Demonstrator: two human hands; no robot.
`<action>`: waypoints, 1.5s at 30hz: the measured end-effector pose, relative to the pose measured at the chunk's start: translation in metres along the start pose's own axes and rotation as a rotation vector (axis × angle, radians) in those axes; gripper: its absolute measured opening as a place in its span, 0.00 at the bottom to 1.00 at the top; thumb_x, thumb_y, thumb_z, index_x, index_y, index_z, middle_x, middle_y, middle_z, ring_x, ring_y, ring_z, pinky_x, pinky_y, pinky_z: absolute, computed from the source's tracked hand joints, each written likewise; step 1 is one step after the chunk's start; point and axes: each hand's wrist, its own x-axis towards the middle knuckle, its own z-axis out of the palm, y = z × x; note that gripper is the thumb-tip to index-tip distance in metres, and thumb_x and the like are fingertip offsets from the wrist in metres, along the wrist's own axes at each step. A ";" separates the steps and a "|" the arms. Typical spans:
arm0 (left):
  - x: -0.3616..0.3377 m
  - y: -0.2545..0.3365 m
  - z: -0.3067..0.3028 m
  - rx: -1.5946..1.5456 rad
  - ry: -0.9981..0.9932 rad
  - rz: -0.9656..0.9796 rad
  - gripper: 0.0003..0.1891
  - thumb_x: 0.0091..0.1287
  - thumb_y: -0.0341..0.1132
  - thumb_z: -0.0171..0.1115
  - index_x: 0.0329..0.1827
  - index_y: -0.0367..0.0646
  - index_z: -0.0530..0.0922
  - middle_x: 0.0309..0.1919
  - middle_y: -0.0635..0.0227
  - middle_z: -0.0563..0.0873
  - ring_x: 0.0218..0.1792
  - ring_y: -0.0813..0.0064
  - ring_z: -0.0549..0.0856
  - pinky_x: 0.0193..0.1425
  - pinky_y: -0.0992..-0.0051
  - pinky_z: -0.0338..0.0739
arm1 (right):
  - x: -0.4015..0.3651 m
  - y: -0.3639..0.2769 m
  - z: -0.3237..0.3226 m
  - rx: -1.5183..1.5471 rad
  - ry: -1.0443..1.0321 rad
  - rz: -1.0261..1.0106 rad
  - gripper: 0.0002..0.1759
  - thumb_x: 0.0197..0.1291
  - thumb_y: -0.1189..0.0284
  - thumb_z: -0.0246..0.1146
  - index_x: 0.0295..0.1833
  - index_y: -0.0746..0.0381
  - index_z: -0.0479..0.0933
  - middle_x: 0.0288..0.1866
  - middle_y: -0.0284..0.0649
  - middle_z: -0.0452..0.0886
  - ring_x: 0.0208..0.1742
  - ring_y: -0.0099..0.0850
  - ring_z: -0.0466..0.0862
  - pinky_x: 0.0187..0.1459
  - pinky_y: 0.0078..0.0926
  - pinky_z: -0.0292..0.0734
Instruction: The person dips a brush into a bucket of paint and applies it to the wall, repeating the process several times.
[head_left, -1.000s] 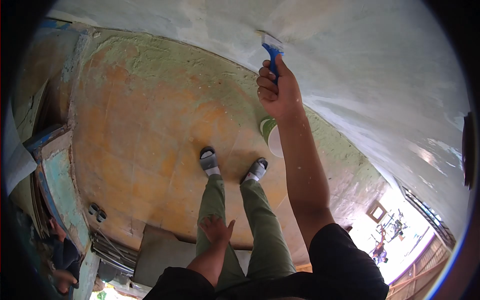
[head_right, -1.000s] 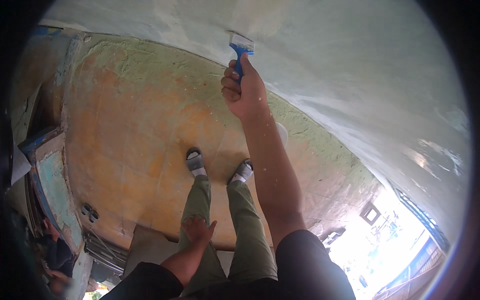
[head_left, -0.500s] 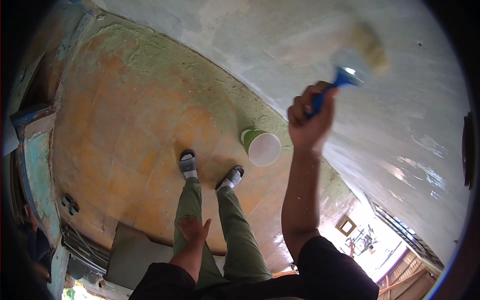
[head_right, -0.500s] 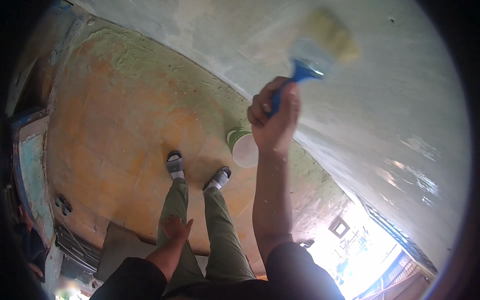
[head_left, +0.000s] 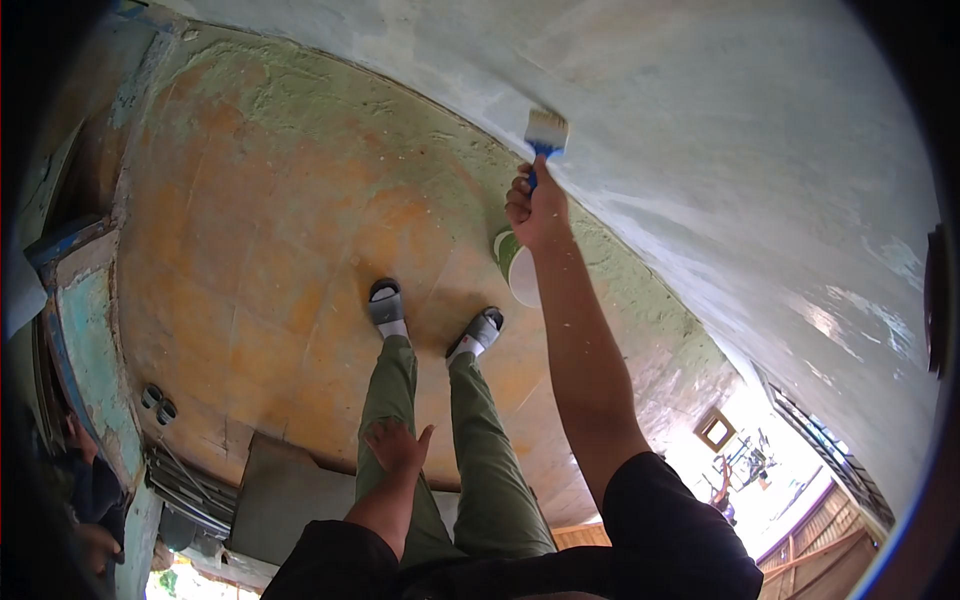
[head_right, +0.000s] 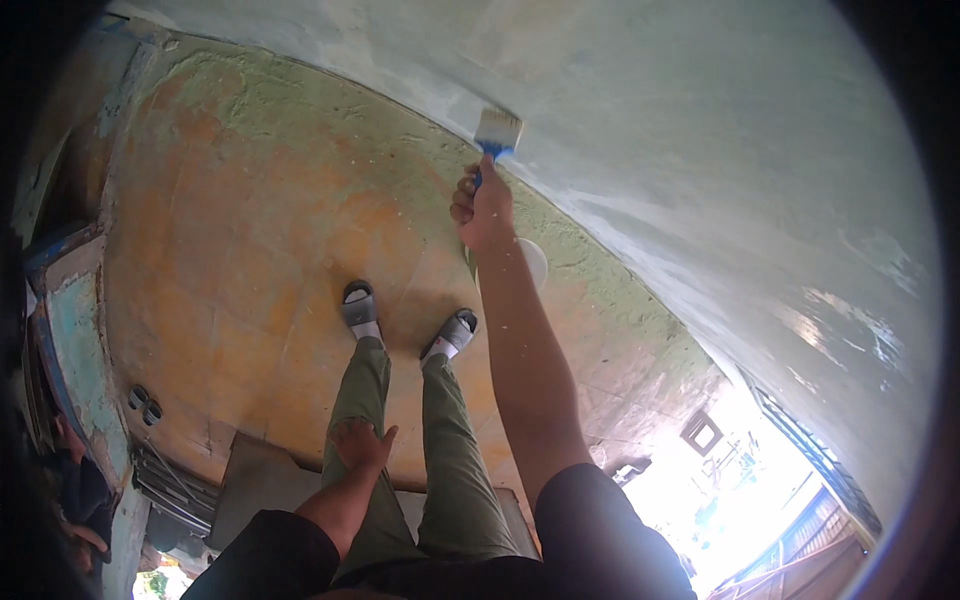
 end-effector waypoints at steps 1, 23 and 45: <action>0.000 0.000 0.002 0.004 -0.003 -0.003 0.39 0.62 0.72 0.50 0.52 0.44 0.84 0.57 0.59 0.80 0.67 0.53 0.69 0.73 0.42 0.53 | -0.021 -0.018 0.012 0.002 -0.036 -0.017 0.18 0.74 0.52 0.52 0.40 0.55 0.69 0.20 0.25 0.62 0.14 0.18 0.56 0.14 0.18 0.45; -0.006 0.019 0.025 0.132 0.042 0.036 0.38 0.62 0.71 0.51 0.52 0.43 0.84 0.58 0.59 0.80 0.67 0.52 0.69 0.73 0.41 0.55 | -0.060 -0.065 -0.124 -0.118 -0.115 -0.536 0.22 0.75 0.52 0.52 0.46 0.63 0.74 0.20 0.29 0.63 0.14 0.18 0.58 0.15 0.19 0.51; -0.005 0.032 0.026 0.300 0.075 0.176 0.29 0.64 0.62 0.56 0.48 0.43 0.85 0.60 0.61 0.77 0.66 0.52 0.69 0.70 0.41 0.58 | 0.048 0.111 -0.369 -1.369 0.440 -0.353 0.13 0.58 0.72 0.59 0.46 0.66 0.79 0.45 0.57 0.84 0.46 0.55 0.85 0.49 0.49 0.78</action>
